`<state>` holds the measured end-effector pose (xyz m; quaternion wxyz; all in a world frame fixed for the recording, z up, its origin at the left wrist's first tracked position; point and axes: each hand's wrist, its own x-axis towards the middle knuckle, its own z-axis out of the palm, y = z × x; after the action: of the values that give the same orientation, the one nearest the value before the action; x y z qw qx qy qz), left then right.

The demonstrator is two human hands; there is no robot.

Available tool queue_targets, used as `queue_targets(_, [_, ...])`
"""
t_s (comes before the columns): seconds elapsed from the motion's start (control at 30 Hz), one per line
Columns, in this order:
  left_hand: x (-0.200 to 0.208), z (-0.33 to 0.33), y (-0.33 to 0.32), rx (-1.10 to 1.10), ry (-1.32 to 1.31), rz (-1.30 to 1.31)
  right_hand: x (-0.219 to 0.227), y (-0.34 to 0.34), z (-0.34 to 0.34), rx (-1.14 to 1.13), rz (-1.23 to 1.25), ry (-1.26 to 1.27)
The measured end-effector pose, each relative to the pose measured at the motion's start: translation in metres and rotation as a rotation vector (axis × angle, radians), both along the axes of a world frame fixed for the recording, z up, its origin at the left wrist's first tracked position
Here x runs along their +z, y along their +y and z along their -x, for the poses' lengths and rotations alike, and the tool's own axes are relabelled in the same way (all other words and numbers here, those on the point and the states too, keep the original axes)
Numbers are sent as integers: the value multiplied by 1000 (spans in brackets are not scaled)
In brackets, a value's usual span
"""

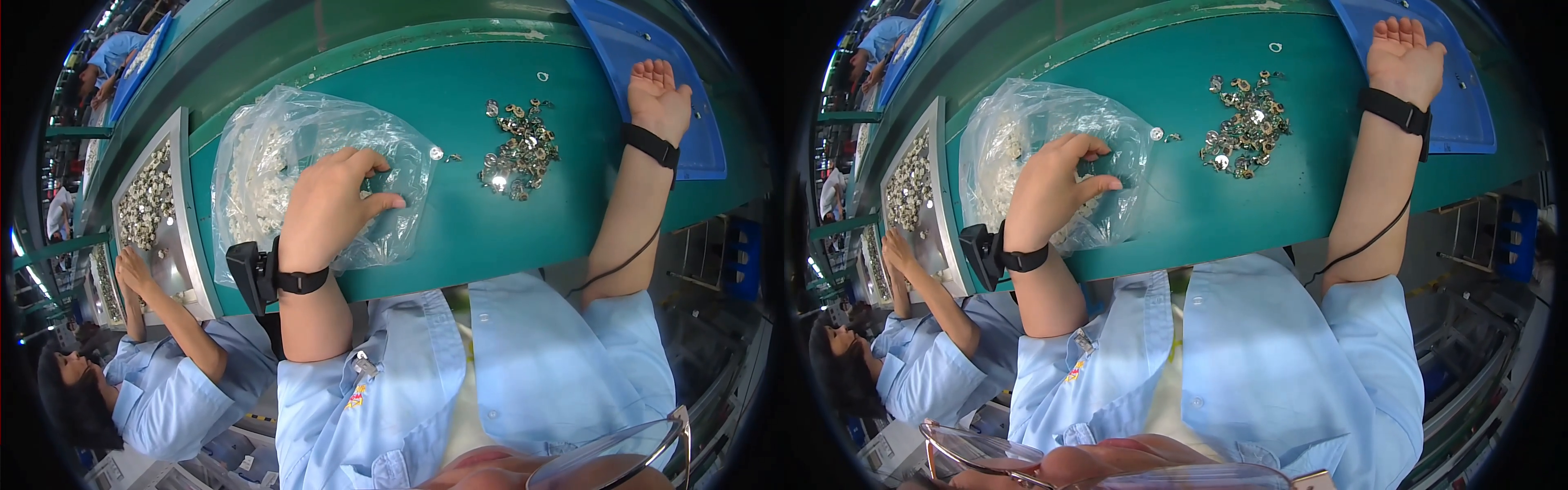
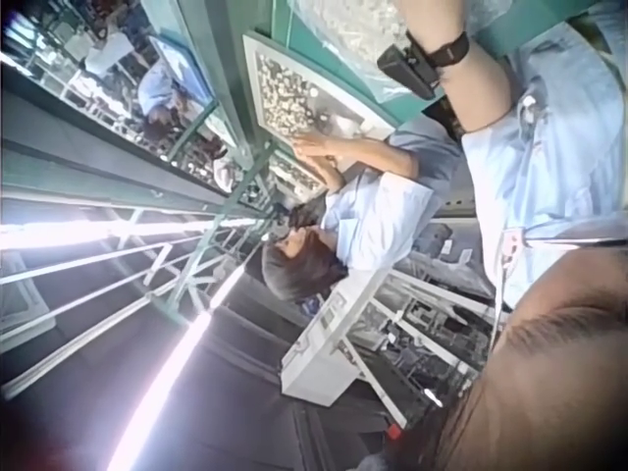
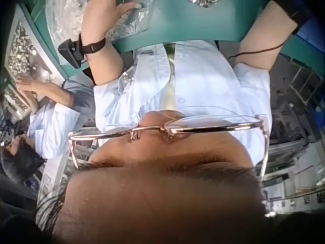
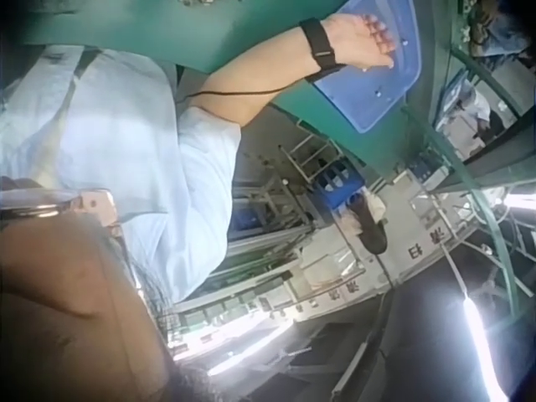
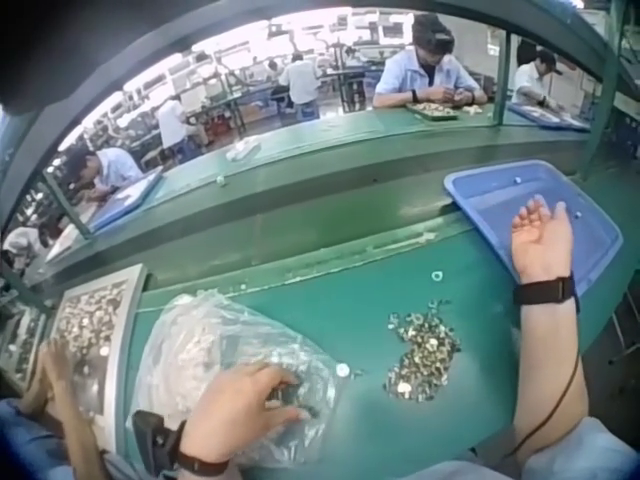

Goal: Sorting and inspecting small electronic or mechanical components at a factory workbench.

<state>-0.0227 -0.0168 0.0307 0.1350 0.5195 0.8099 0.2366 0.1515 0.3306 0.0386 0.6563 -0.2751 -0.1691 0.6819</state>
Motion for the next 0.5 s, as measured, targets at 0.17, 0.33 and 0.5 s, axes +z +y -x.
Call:
queue_targets(0.17, [0,-1,0,-65,12,87,-15,-6,11,318,-244,-238])
queue_targets(0.33, [-11,0,1,-29,-39,50,-18,-90,49,828,-681,-620])
queue_targets(0.5, [-7,-5,11,120,-291,-233,-18,-140,47,1181,-1261,-1146])
